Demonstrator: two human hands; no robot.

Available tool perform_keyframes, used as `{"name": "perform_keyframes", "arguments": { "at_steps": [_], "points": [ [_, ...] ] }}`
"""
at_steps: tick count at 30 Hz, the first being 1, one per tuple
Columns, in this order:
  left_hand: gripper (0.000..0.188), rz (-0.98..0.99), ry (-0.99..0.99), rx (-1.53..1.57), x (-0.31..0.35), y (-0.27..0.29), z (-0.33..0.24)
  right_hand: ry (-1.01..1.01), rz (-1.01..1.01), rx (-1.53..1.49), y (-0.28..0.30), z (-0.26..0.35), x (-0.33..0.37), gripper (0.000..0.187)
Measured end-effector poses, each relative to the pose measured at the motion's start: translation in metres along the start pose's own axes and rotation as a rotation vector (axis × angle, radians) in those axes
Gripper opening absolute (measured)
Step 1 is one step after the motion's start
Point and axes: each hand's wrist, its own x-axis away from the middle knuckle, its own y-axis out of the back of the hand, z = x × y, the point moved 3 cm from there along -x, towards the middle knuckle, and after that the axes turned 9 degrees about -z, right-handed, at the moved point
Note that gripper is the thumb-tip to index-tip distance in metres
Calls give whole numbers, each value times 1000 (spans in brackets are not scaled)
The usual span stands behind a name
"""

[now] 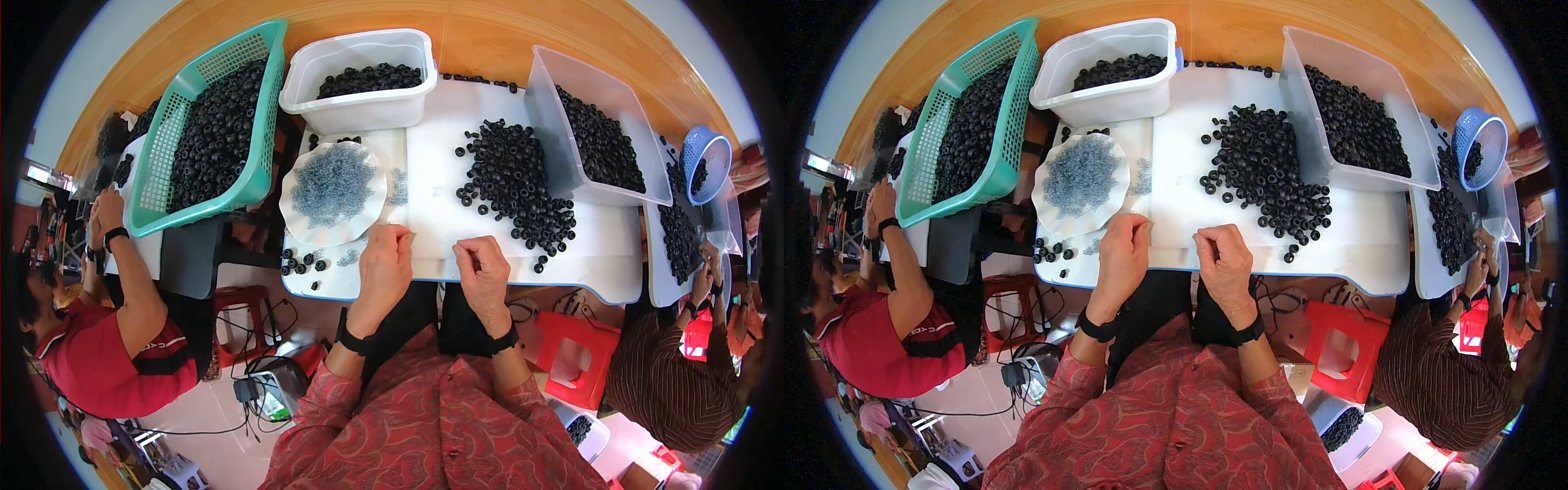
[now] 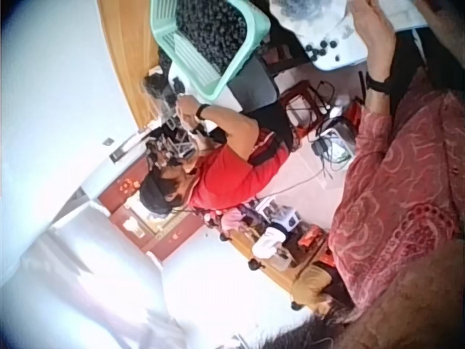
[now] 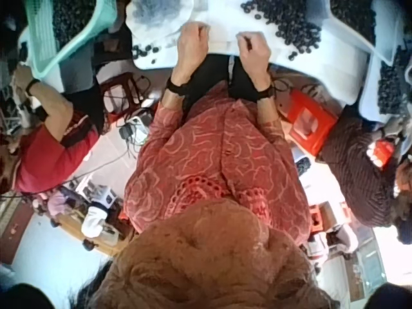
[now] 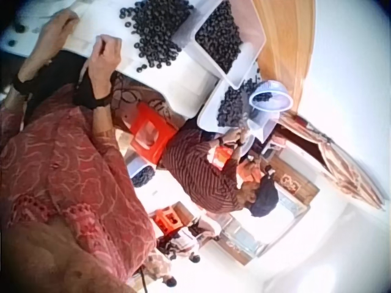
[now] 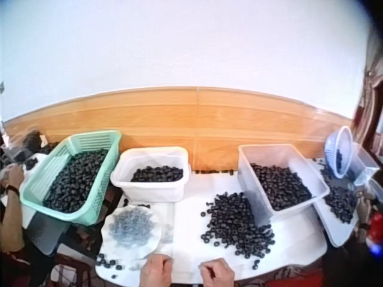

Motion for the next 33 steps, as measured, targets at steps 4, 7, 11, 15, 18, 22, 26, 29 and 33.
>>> {"name": "perform_keyframes", "arguments": {
  "at_steps": [4, 7, 11, 15, 18, 22, 26, 29, 33],
  "points": [
    [20, 368, 418, 668, 2, -6, -15, -29, 2, -23, 5, -1, -2, 8],
    [23, 525, 603, 865, 5, -14, -20, -87, 19, -149, 10, -4, -2, 10],
    [24, 609, 631, 900, 7, -25, -26, -146, 74, -269, 16, -2, -2, 12],
    [25, 639, 567, 782, 6, -33, -30, -198, 54, -342, 19, -2, -3, 14],
    [26, 665, 535, 753, 4, -37, -32, -211, 58, -359, 20, -7, -1, 13],
    [28, 675, 499, 730, 0, -40, -37, -304, 60, -397, 20, -11, -1, 11],
    [29, 708, 613, 822, 1, -45, -35, -276, 50, -443, 20, -13, -2, 8],
    [26, 704, 668, 901, 2, -46, -35, -300, 46, -474, 22, -15, -2, 9],
    [22, 718, 581, 907, 1, -45, -40, -300, 35, -483, 23, -15, -1, 8]
  ]
}}
